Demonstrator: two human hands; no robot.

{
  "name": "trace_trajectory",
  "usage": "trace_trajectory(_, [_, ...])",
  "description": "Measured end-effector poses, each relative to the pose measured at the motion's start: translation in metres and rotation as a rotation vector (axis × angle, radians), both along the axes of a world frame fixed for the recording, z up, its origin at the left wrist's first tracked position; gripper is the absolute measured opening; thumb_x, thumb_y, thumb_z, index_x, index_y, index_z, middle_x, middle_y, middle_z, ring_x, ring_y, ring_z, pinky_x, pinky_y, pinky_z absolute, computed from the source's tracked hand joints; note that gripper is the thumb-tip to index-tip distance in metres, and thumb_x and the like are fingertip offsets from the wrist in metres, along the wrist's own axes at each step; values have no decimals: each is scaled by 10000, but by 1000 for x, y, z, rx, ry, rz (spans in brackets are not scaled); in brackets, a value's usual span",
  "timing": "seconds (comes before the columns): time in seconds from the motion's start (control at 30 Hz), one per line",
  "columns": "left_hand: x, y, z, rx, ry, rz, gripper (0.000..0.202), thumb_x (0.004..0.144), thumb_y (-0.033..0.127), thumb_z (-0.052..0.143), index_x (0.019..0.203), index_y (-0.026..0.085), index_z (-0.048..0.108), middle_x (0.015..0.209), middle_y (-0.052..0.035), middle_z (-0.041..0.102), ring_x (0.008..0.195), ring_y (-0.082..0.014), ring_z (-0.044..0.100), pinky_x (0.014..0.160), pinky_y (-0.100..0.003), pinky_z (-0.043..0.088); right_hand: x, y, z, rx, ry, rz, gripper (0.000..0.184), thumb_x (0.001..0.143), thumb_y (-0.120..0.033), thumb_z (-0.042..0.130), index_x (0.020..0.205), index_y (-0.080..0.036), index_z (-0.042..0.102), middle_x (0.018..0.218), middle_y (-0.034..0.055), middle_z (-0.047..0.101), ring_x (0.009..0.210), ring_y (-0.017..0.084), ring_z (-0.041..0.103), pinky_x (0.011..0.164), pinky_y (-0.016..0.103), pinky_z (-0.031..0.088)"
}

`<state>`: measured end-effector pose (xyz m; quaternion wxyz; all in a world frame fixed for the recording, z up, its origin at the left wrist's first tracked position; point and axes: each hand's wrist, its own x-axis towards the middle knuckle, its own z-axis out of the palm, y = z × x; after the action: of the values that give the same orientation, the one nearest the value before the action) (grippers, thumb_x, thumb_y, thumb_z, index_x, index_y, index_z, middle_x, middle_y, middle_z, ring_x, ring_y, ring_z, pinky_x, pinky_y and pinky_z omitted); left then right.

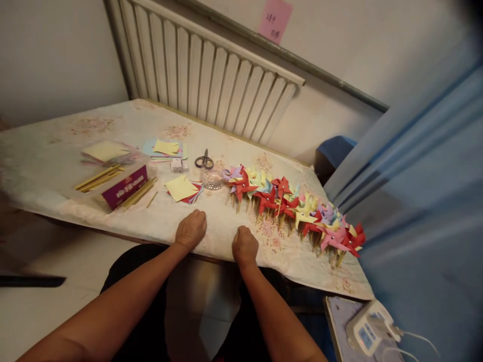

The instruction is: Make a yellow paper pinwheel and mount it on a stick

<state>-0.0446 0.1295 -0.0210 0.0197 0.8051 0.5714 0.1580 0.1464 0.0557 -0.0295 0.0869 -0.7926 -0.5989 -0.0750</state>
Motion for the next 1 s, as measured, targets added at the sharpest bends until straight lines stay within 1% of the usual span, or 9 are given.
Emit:
trace_trajectory(0.1, [-4, 1, -4, -2, -131, -19, 271, 969, 245, 345, 899, 184, 599, 932, -107, 644, 884, -216, 610, 754, -332, 428, 0, -1, -3, 17, -11, -7, 148, 975, -195, 460, 936, -185, 602, 869, 53, 680, 725, 170, 646, 583, 279, 308])
trace_trajectory(0.17, [-9, 4, -4, -8, -246, 1, 243, 955, 234, 367, 874, 189, 592, 912, -92, 652, 880, -200, 605, 781, -315, 436, 0, -1, -5, 26, -12, -15, 144, 976, -203, 465, 922, -189, 597, 849, 48, 674, 708, 164, 637, 581, 275, 302])
trace_trajectory(0.27, [-22, 12, 1, -3, -365, 84, 214, 933, 237, 396, 843, 193, 585, 900, -83, 655, 880, -194, 596, 799, -307, 438, 1, -1, -8, 35, -15, -21, 138, 974, -206, 468, 922, -193, 595, 842, 47, 666, 699, 161, 627, 577, 274, 299])
trace_trajectory(0.37, [-41, 25, 6, 12, -418, 206, 208, 930, 261, 402, 855, 191, 583, 918, -83, 644, 895, -206, 591, 811, -318, 444, 1, -1, -9, 41, -18, -26, 141, 974, -210, 470, 930, -195, 603, 847, 46, 667, 696, 161, 624, 576, 278, 293])
trace_trajectory(0.47, [-58, 39, 7, 3, -399, 303, 147, 898, 273, 469, 867, 185, 582, 963, -105, 616, 943, -240, 580, 828, -343, 456, 0, -2, -10, 53, -24, -32, 154, 983, -225, 466, 936, -196, 610, 845, 43, 670, 687, 160, 620, 573, 282, 282])
trace_trajectory(0.53, [-65, 47, 5, 21, -361, 336, 139, 858, 271, 542, 934, 168, 594, 1051, -138, 588, 1050, -280, 547, 904, -373, 450, 0, -2, -10, 56, -30, -39, 152, 981, -227, 472, 932, -195, 613, 837, 41, 671, 686, 161, 619, 573, 285, 276])
trace_trajectory(0.67, [-68, 55, 1, 100, -299, 325, 233, 833, 202, 561, 1056, 143, 600, 1118, -170, 533, 1147, -319, 481, 991, -424, 412, 0, -3, -10, 62, -36, -42, 154, 980, -221, 473, 927, -191, 615, 839, 39, 673, 691, 158, 615, 578, 282, 273])
trace_trajectory(0.87, [-67, 64, 4, 77, -210, 316, 197, 870, 180, 490, 1006, 145, 627, 1103, -169, 522, 1123, -326, 478, 929, -428, 424, 0, -3, -10, 75, -23, -45, 145, 971, -217, 487, 930, -189, 623, 832, 38, 670, 692, 155, 608, 580, 278, 274])
trace_trajectory(1.0, [-69, 70, 3, 112, -236, 318, 186, 901, 211, 454, 912, 151, 629, 1057, -166, 537, 1062, -316, 497, 881, -425, 436, 1, -3, -11, 84, -35, -41, 144, 968, -208, 488, 923, -189, 624, 826, 37, 670, 682, 155, 605, 578, 281, 273])
